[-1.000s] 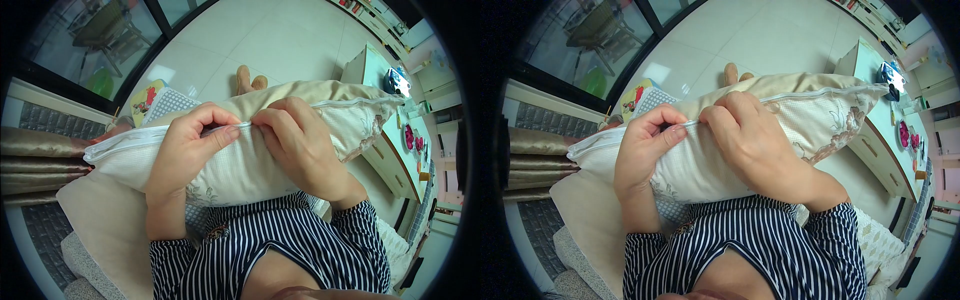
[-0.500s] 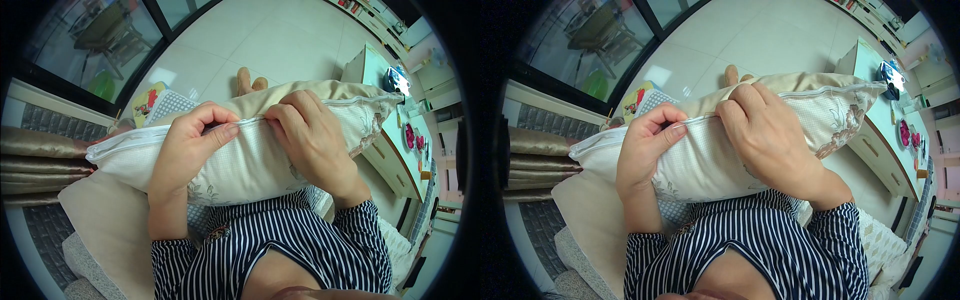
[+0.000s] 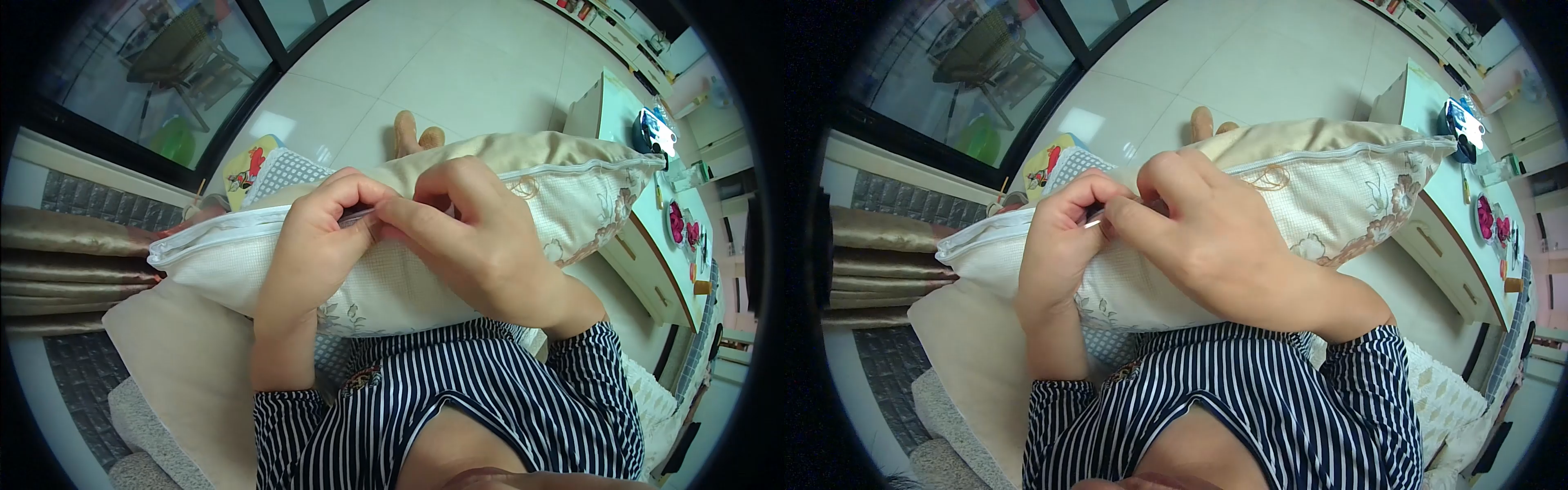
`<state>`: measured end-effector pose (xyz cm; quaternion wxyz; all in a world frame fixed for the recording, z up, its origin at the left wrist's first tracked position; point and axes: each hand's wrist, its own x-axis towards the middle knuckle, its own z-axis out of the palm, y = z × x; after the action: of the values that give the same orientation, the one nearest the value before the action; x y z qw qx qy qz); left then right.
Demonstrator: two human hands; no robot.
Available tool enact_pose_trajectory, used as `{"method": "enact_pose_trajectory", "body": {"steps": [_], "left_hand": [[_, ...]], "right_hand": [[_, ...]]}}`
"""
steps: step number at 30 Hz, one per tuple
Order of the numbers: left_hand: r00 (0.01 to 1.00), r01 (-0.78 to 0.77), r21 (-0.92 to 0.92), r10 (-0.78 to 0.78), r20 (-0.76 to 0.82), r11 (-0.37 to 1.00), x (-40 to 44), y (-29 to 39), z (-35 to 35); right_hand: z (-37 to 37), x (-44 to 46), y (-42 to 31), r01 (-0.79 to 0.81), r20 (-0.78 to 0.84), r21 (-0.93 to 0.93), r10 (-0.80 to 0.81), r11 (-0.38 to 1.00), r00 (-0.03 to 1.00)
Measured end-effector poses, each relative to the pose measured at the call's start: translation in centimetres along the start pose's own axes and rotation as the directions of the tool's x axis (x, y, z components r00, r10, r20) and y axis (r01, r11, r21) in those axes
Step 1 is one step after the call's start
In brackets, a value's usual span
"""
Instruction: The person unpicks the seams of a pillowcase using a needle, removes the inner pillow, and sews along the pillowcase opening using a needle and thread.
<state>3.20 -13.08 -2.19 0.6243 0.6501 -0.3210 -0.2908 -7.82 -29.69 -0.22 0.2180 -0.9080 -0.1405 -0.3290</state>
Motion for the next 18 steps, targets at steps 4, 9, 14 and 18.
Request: {"method": "enact_pose_trajectory", "body": {"steps": [4, 9, 14, 18], "left_hand": [[1.0, 0.012, -0.025, -0.013, -0.023, 1.0, -0.1, 0.5, 0.2], [0.998, 0.005, 0.041, -0.003, -0.06, 0.999, 0.0, 0.6, 0.1], [0.997, -0.015, 0.064, 0.02, -0.078, 0.998, -0.5, 1.1, 0.5], [0.99, -0.058, 0.093, 0.07, -0.123, 0.994, -0.7, 0.9, 0.7]], "right_hand": [[0.2, 0.1, -0.1, 0.011, 0.008, 0.059, -0.011, 0.998, 1.0], [-1.6, -0.5, 0.1, -0.182, 0.079, 0.621, 0.17, 0.763, 0.982], [-3.3, -1.0, 2.8, 0.142, -0.212, 0.949, 0.236, 0.283, 0.948], [-5.4, -2.5, 4.4, 0.165, -0.613, 0.494, 0.208, 0.853, 0.762]]}}
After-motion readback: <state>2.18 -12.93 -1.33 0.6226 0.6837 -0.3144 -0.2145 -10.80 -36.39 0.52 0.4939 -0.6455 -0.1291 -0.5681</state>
